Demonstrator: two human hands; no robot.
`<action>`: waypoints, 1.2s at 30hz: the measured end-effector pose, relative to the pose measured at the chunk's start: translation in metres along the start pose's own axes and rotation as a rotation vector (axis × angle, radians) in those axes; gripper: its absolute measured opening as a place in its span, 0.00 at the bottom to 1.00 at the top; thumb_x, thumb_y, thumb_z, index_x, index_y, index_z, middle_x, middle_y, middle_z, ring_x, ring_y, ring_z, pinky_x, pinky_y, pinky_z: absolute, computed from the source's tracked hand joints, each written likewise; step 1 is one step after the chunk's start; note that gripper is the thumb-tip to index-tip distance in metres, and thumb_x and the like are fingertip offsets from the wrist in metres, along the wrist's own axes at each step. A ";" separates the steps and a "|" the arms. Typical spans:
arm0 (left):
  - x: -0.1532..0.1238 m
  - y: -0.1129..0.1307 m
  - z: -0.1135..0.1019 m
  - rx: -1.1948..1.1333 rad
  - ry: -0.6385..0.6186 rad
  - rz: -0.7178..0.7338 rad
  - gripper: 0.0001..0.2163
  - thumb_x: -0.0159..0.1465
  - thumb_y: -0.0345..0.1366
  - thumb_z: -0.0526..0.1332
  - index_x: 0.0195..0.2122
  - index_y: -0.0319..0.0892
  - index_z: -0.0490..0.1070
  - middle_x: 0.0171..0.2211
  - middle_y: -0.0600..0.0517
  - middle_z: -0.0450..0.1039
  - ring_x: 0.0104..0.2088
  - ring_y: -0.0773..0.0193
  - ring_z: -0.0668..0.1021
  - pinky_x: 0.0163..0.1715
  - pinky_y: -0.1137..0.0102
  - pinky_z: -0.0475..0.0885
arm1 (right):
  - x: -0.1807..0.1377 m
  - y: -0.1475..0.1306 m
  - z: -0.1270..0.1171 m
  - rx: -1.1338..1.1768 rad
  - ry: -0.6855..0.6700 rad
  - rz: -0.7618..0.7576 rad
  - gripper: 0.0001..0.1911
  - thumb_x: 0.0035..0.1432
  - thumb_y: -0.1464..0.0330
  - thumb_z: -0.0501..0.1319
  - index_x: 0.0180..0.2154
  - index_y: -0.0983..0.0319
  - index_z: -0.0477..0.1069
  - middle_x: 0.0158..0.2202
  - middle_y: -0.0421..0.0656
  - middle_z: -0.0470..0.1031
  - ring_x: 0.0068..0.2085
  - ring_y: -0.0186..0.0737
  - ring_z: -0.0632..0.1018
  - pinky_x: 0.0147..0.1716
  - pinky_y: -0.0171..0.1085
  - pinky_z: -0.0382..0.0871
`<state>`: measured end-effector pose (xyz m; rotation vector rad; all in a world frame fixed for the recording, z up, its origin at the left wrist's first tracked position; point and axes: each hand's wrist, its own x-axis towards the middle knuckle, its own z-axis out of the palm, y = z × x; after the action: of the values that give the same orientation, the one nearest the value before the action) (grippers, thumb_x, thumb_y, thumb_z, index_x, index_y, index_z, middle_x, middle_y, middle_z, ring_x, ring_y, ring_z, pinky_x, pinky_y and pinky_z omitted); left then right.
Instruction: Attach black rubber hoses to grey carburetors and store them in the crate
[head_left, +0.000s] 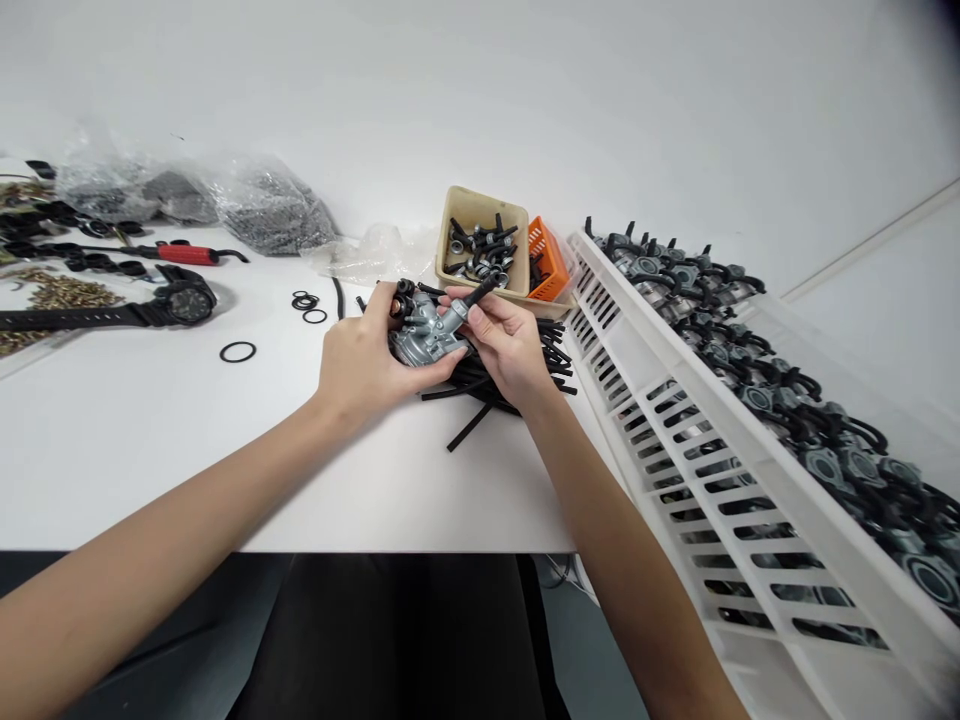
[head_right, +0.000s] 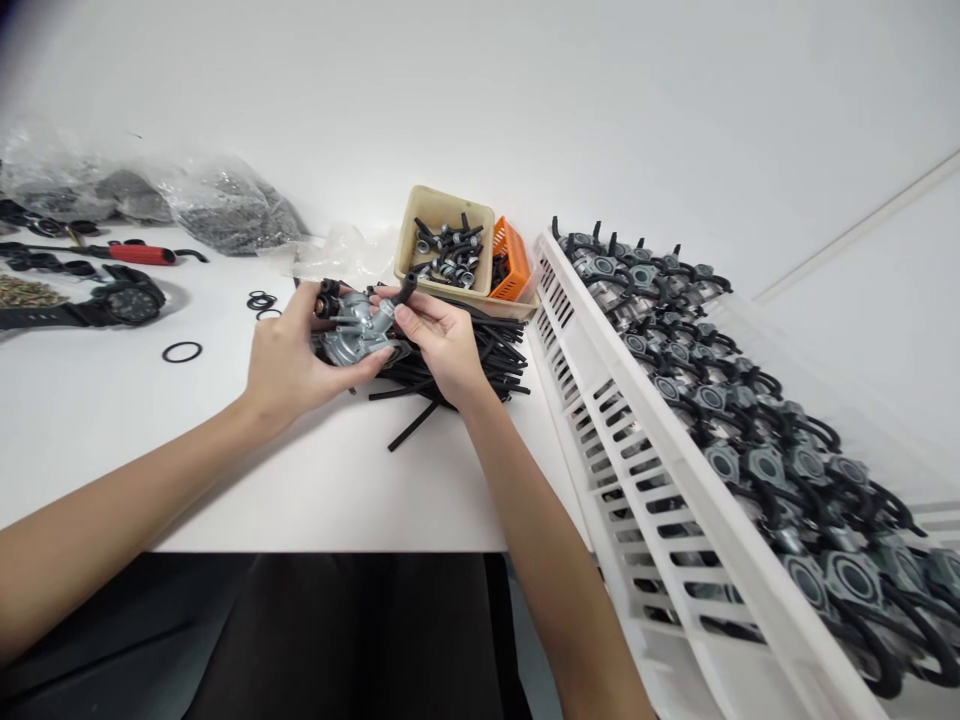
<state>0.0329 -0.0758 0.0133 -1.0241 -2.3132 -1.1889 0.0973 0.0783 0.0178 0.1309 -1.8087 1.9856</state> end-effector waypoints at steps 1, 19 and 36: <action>0.000 0.000 0.000 0.000 0.001 0.001 0.28 0.50 0.56 0.65 0.47 0.45 0.64 0.37 0.50 0.78 0.36 0.54 0.82 0.35 0.66 0.73 | 0.000 0.000 0.000 -0.008 0.004 0.002 0.18 0.48 0.55 0.69 0.39 0.57 0.77 0.43 0.40 0.81 0.51 0.44 0.78 0.56 0.44 0.69; -0.001 -0.001 0.001 0.048 0.013 0.014 0.29 0.50 0.56 0.65 0.47 0.45 0.63 0.36 0.49 0.78 0.36 0.53 0.81 0.33 0.66 0.72 | 0.002 0.003 0.002 -0.024 0.051 -0.008 0.19 0.45 0.54 0.71 0.37 0.57 0.75 0.39 0.39 0.80 0.47 0.41 0.79 0.53 0.42 0.72; -0.002 0.001 0.001 0.066 0.020 0.028 0.29 0.50 0.57 0.64 0.47 0.44 0.63 0.40 0.48 0.78 0.37 0.54 0.81 0.32 0.68 0.72 | 0.001 0.001 0.007 -0.009 0.114 -0.038 0.18 0.43 0.57 0.73 0.35 0.57 0.74 0.37 0.39 0.80 0.43 0.39 0.80 0.53 0.42 0.72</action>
<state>0.0353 -0.0758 0.0120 -1.0135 -2.2986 -1.0994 0.0946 0.0713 0.0177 0.0477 -1.7313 1.9187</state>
